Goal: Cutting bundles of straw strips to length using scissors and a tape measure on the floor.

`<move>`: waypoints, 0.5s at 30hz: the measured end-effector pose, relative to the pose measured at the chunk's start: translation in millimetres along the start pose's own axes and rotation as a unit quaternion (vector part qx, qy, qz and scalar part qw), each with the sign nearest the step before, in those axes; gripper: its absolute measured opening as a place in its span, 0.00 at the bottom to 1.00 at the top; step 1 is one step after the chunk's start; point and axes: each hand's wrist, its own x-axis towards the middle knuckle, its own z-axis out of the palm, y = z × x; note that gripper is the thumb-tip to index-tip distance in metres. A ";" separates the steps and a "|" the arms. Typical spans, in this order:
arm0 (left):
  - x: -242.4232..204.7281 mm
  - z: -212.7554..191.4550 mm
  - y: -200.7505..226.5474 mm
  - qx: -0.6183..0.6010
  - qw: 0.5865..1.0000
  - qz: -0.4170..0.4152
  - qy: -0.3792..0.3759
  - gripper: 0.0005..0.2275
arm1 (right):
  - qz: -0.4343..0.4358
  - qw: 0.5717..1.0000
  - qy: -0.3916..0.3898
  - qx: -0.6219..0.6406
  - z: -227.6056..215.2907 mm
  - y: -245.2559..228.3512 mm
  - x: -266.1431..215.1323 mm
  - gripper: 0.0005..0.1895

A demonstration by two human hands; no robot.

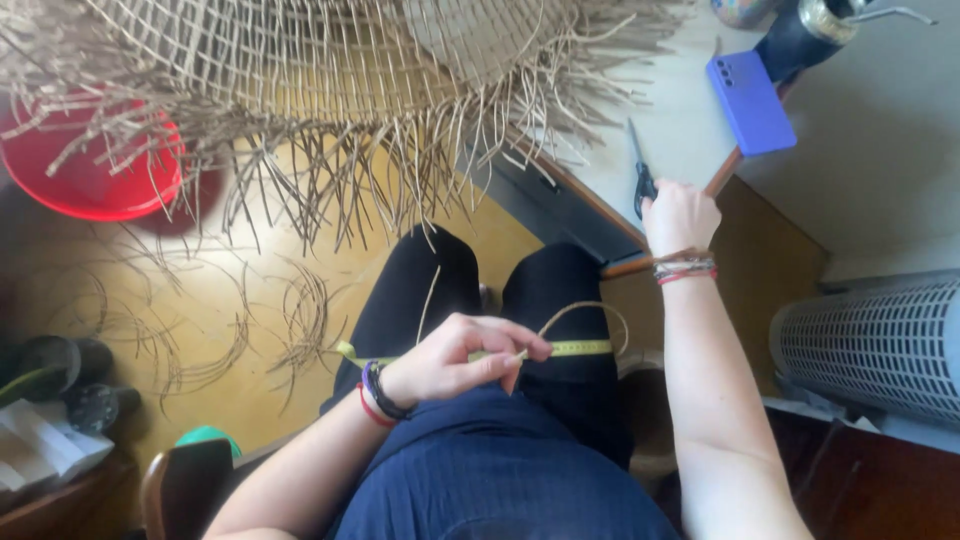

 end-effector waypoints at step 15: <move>17.0 5.6 5.5 0.278 0.922 -0.078 0.257 0.13 | -0.056 0.640 -0.178 0.745 -80.1 -101.4 -197.5 0.18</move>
